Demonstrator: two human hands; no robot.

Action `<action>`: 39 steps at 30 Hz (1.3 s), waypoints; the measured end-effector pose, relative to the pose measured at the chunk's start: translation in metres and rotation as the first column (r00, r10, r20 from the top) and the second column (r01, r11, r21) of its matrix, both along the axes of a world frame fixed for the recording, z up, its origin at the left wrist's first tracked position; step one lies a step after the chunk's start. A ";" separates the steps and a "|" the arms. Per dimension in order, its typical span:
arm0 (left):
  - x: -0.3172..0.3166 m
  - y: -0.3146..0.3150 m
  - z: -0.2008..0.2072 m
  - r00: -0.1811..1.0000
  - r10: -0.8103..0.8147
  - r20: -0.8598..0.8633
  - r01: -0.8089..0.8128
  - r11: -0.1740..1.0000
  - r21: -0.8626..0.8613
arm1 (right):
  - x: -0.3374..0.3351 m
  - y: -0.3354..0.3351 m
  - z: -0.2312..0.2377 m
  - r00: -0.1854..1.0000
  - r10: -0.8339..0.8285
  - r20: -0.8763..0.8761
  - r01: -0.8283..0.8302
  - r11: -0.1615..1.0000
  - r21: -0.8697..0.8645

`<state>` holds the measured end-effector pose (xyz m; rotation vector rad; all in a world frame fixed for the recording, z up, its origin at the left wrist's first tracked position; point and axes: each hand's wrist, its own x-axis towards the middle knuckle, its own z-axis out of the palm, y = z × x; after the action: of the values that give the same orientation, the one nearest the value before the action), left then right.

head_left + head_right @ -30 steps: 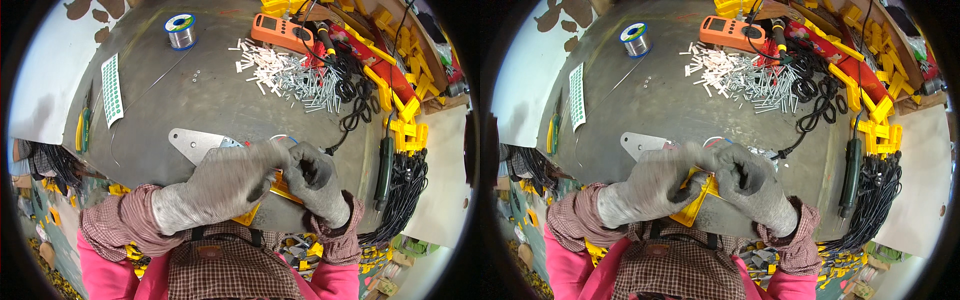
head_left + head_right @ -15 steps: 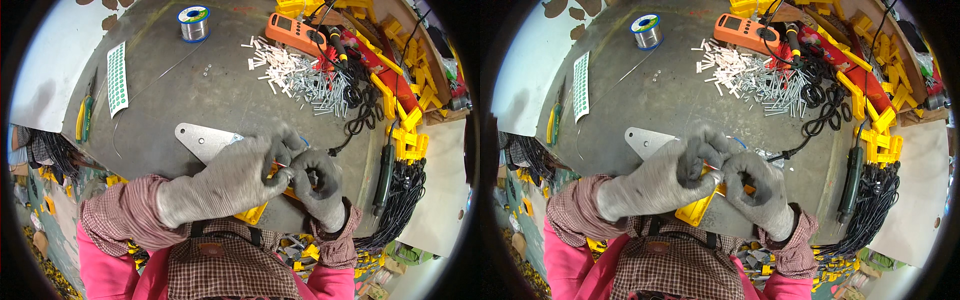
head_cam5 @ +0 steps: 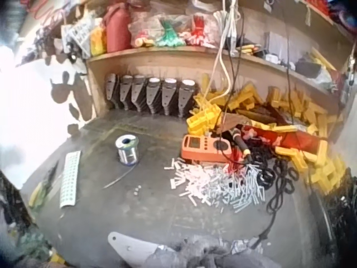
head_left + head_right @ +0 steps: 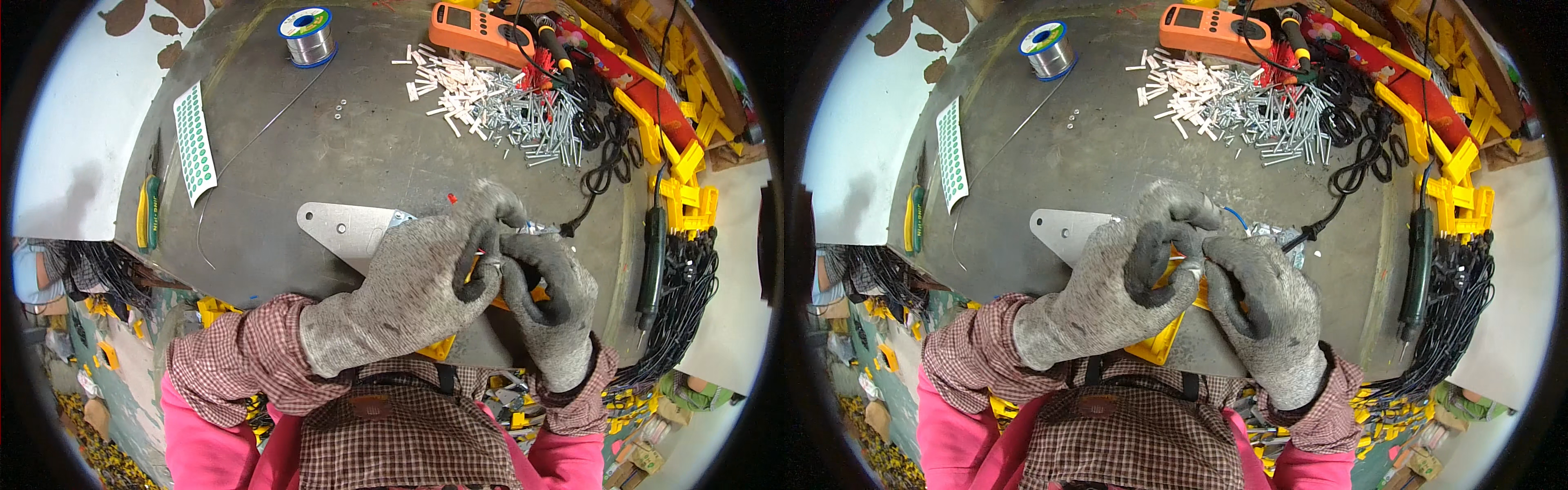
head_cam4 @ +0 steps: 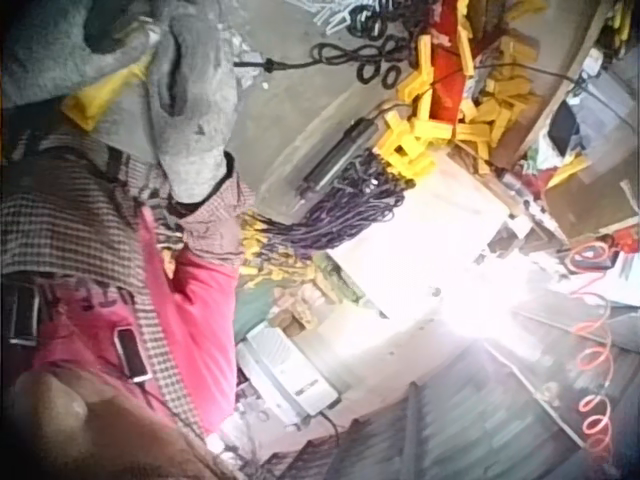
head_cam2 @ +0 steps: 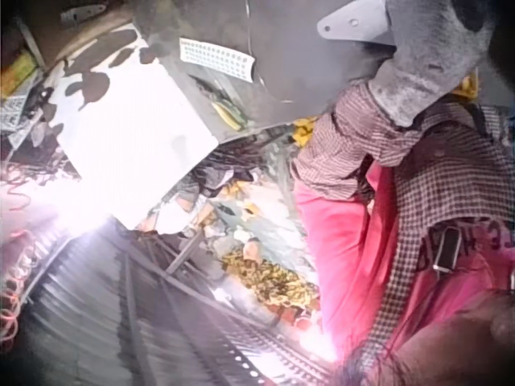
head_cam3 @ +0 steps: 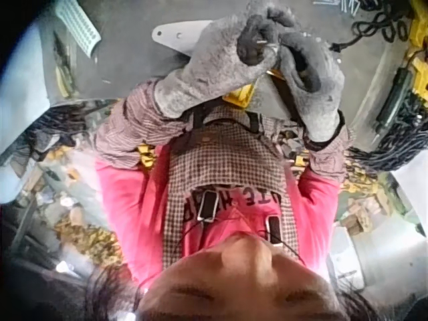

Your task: The person assembles and solders electrical wires and solder wire within a yellow plastic housing, using a soldering iron, multimeter, electric screwdriver, and pliers to connect the components. Screws and plastic parts are also used in the assembly process.

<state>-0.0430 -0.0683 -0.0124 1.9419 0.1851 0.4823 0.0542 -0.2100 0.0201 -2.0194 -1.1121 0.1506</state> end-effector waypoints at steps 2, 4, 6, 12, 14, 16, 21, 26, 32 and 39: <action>-0.002 0.007 0.012 0.996 -0.088 -0.004 0.086 0.965 0.250 | 0.004 -0.003 0.010 0.998 0.065 -0.020 -0.067 0.982 -0.177; 0.001 0.008 0.012 0.974 -0.209 0.091 0.090 0.720 0.689 | 0.011 -0.003 0.004 0.995 0.101 -0.019 -0.103 0.985 -0.139; -0.002 0.010 0.017 0.979 -0.201 0.033 0.137 0.769 0.624 | 0.019 0.000 0.007 0.976 0.184 -0.116 -0.200 0.968 -0.149; 0.005 0.013 0.017 0.997 -0.043 -0.059 0.049 0.993 0.103 | 0.021 0.000 -0.001 0.981 0.166 -0.101 -0.181 0.968 -0.174; 0.008 0.023 0.005 0.997 -0.082 -0.016 0.083 0.982 0.168 | 0.017 -0.002 0.006 0.972 0.213 0.104 -0.185 0.955 -0.233; 0.008 0.025 0.003 0.991 -0.130 0.021 0.122 0.966 0.230 | 0.022 -0.007 0.009 0.958 0.262 0.119 -0.228 0.942 -0.246; 0.002 0.016 0.020 0.967 -0.130 -0.220 0.164 0.976 0.145 | 0.032 -0.005 -0.005 0.939 0.217 -0.266 -0.263 0.953 -0.149; 0.001 0.016 0.003 0.997 -0.075 0.009 0.073 0.987 0.142 | 0.023 0.003 0.012 0.939 0.151 -0.310 -0.198 0.972 -0.127; 0.000 0.016 0.008 0.990 -0.142 -0.006 0.134 0.919 0.370 | 0.028 -0.003 0.001 0.883 0.146 -0.445 -0.243 0.955 -0.169; 0.011 0.027 0.009 0.978 -0.188 -0.086 0.185 0.982 -0.040 | 0.019 -0.008 0.004 0.985 0.166 -0.041 -0.170 0.978 -0.119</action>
<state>-0.0319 -0.0410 -0.0032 1.9292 0.0661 0.2667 0.0733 -0.2177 0.0245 -2.0207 -1.2809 0.3430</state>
